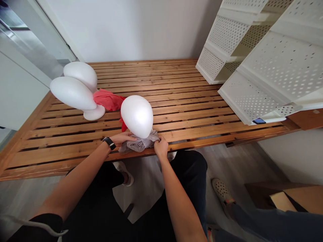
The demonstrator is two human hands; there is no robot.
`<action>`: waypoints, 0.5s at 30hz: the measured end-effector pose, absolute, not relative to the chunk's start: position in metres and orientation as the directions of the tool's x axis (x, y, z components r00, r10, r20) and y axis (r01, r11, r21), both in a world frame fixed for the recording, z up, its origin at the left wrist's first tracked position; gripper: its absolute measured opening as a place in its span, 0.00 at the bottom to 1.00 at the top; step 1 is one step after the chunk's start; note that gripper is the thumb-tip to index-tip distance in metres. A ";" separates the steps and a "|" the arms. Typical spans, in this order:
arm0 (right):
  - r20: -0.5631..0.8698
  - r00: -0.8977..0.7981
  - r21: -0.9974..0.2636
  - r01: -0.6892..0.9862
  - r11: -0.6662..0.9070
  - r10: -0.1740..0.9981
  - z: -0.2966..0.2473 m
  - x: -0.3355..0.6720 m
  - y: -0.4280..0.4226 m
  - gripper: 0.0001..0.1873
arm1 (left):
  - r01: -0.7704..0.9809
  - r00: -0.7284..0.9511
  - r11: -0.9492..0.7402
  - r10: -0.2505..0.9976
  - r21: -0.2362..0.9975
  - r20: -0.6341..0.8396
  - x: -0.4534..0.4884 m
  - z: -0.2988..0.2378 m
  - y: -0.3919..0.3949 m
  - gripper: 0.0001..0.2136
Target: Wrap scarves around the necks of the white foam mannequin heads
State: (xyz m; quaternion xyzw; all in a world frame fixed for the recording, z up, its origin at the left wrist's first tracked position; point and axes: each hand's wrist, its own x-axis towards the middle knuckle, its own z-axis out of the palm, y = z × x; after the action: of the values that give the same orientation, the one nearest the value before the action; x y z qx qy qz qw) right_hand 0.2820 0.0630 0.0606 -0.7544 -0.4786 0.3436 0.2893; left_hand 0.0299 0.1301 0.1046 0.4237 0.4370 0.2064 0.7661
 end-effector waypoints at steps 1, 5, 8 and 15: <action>-0.247 0.270 -0.780 0.515 -0.356 0.931 0.066 0.286 0.062 0.19 | 0.074 0.538 0.551 0.680 0.831 -0.498 0.031 0.103 0.126 0.22; 0.056 0.115 -0.857 0.516 -0.011 0.992 0.121 0.289 0.067 0.45 | 0.088 0.466 0.475 0.757 0.875 -0.458 0.042 0.092 0.113 0.24; 0.351 -0.026 -0.740 0.605 0.294 0.936 0.182 0.263 0.087 0.53 | 0.158 0.415 0.359 0.822 0.920 -0.391 0.049 0.089 0.107 0.26; 0.239 -0.185 -0.543 0.788 0.289 0.953 0.241 0.212 0.139 0.62 | 0.483 0.439 0.287 0.739 0.827 -0.512 0.042 0.106 0.090 0.27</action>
State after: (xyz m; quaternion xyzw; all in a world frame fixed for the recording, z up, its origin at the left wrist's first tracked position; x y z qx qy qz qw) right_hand 0.2117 0.1387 0.2408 -0.5767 -0.7548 0.1509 0.2736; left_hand 0.0421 0.0904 0.1062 0.5879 0.5194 0.1045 0.6112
